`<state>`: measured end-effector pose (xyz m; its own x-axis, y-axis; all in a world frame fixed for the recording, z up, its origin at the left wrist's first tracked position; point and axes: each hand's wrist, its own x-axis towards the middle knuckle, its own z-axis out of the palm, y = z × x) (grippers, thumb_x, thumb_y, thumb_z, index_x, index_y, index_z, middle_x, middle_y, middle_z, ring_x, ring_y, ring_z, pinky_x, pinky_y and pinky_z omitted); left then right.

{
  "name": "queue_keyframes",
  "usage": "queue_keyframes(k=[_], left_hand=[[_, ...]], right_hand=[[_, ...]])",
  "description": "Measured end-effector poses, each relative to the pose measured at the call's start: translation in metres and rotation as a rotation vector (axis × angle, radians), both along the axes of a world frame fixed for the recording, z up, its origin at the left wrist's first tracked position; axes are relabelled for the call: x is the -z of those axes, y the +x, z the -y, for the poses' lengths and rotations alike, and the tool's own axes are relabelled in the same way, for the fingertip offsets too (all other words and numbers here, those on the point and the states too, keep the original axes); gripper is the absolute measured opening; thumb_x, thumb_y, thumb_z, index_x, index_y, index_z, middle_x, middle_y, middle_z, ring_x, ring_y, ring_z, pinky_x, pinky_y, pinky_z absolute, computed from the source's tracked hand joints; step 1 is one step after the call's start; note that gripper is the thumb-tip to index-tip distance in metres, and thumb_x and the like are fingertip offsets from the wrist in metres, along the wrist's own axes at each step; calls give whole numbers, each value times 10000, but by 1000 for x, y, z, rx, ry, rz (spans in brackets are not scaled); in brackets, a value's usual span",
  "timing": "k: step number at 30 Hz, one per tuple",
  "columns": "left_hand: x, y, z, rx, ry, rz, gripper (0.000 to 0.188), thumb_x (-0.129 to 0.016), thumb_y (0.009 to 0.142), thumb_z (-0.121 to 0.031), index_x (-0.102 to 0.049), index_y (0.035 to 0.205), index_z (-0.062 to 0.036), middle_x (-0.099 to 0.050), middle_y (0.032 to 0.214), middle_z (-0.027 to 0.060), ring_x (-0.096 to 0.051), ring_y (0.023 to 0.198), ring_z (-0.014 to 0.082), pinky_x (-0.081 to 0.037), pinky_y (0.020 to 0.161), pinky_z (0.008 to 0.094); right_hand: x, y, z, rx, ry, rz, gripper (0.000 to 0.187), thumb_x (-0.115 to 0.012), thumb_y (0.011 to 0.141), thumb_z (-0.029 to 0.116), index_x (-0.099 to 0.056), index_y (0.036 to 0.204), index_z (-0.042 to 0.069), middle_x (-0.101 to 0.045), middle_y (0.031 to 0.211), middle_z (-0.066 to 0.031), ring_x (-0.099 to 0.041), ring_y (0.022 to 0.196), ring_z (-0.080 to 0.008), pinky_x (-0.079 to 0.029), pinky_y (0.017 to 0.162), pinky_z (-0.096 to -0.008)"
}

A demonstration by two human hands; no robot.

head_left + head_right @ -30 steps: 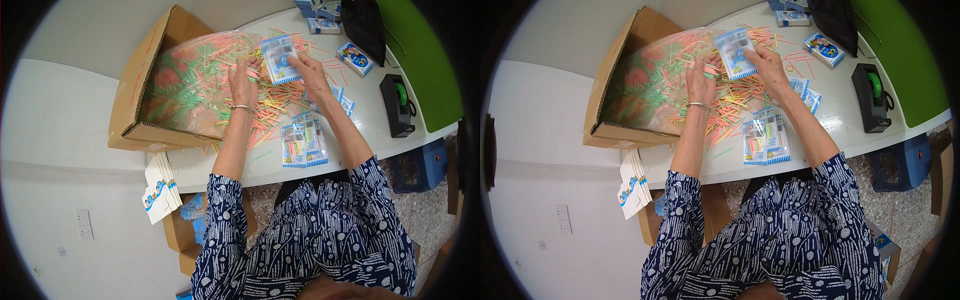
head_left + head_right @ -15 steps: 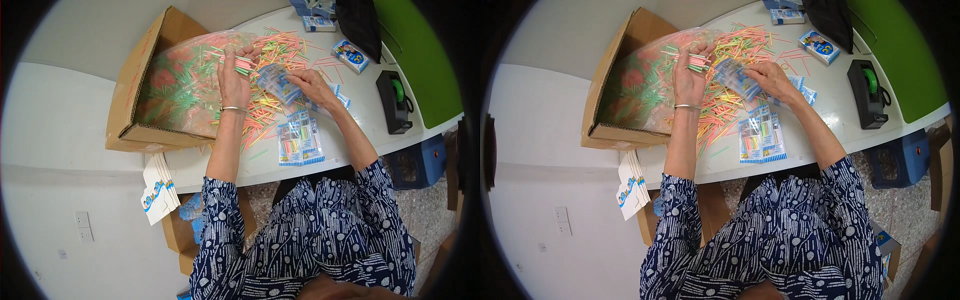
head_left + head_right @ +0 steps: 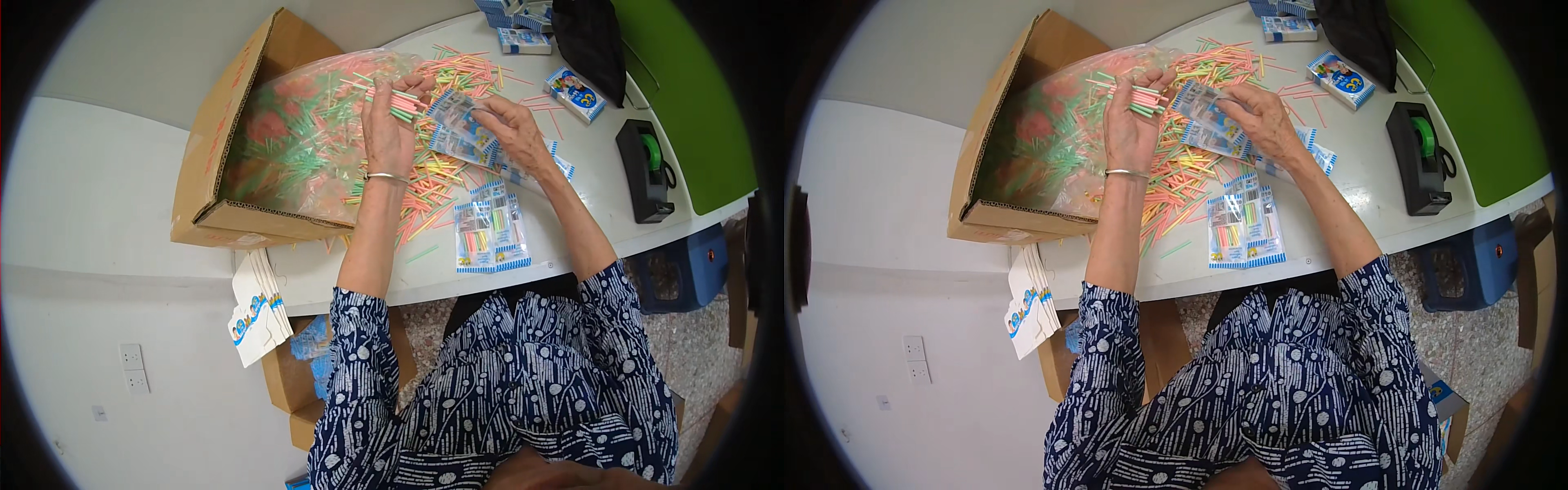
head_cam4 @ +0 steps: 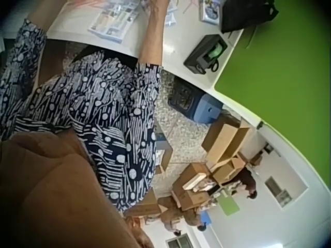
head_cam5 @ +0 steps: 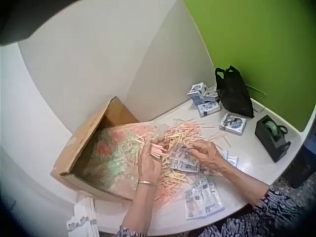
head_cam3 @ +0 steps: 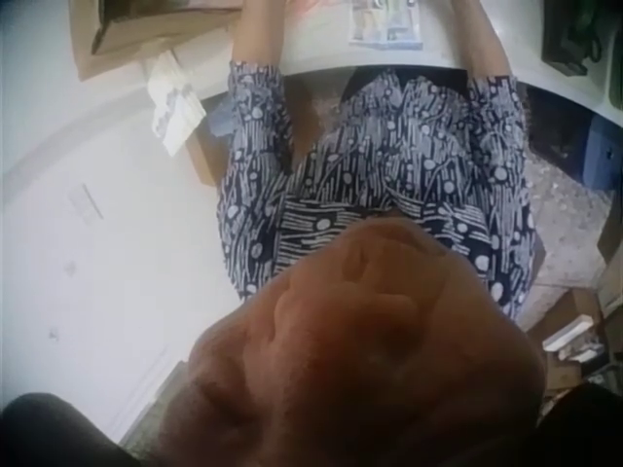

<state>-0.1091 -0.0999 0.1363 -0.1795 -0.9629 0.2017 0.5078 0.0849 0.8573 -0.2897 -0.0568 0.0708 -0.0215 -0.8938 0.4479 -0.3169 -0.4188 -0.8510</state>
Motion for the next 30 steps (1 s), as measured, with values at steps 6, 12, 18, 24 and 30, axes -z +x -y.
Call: queue_keyframes(k=[6,12,18,24,30], left_hand=[[-1,-2,4,36,3,-76,409,-373,1002,-288,-542,1027,83,-625,1004,191,-633,952,269,-516,789,340],[0,-3,0,68,-25,-93,425,-380,1001,-301,-549,1020,89,-627,997,190,-632,946,270,-516,805,342],[-3,-6,-7,88,-96,-12,444,-404,990,-334,-572,997,76,-641,964,188,-635,907,239,-511,812,329],[2,-12,-21,82,-141,96,414,-434,979,-326,-575,1003,62,-640,986,191,-634,949,258,-506,839,352],[-5,-16,-33,89,-254,217,428,-426,982,-343,-572,981,60,-643,972,186,-636,933,242,-505,837,347]], right_hand=[[-1,1,-6,-288,203,254,253,-553,933,260,-596,820,38,-457,693,76,-395,664,-26,-339,599,-201],[-4,-4,-14,-385,320,333,248,-560,934,272,-602,790,75,-488,695,88,-407,637,5,-313,546,-184],[9,-9,-10,-584,534,639,254,-631,885,279,-661,937,32,-663,828,10,-589,715,-27,-461,635,-189],[13,-6,-11,-598,629,737,262,-645,874,269,-655,973,27,-670,837,-4,-613,709,-40,-489,626,-198],[14,-9,-13,-677,665,775,255,-653,867,252,-656,981,24,-670,881,-16,-622,747,-61,-509,658,-221]])
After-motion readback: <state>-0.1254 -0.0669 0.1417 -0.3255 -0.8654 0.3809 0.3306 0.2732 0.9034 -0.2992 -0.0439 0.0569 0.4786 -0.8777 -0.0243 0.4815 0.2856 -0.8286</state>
